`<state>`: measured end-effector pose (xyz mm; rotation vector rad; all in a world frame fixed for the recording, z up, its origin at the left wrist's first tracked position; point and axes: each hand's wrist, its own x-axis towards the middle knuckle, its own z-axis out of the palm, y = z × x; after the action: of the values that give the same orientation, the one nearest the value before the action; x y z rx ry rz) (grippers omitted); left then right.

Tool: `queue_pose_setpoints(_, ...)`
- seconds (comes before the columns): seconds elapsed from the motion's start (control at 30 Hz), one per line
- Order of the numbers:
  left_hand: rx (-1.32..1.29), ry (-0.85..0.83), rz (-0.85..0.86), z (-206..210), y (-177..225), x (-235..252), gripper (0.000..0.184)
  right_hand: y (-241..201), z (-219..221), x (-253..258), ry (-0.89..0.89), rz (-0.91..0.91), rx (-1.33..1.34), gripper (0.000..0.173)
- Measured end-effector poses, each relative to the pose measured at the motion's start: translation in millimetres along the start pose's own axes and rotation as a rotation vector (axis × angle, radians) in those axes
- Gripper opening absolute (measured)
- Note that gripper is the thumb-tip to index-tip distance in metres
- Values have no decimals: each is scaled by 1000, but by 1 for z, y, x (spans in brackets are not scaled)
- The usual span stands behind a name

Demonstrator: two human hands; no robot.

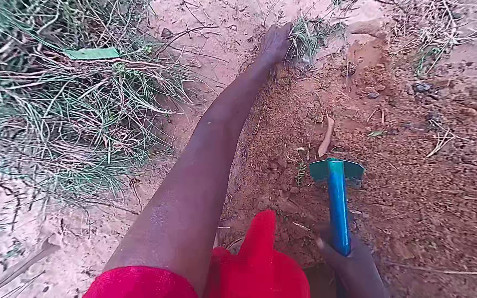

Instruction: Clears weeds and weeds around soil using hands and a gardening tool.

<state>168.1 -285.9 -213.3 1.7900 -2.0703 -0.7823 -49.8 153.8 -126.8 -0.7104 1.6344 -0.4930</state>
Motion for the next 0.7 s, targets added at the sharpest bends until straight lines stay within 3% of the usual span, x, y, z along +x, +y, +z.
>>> queue_pose_setpoints(0.1,28,62,51,-1,2,-4,44,-1,2,0,-5,-6,-7,29)
queue_pose_setpoints(0.23,35,12,117,0,2,-2,44,-1,3,0,-12,-11,11,27)
queue_pose_setpoints(0.5,-121,34,-39,-1,10,23,39,2,1,2,-37,-11,33,29)
queue_pose_setpoints(0.7,-297,122,-105,12,18,-6,38,5,1,3,-29,-21,54,29)
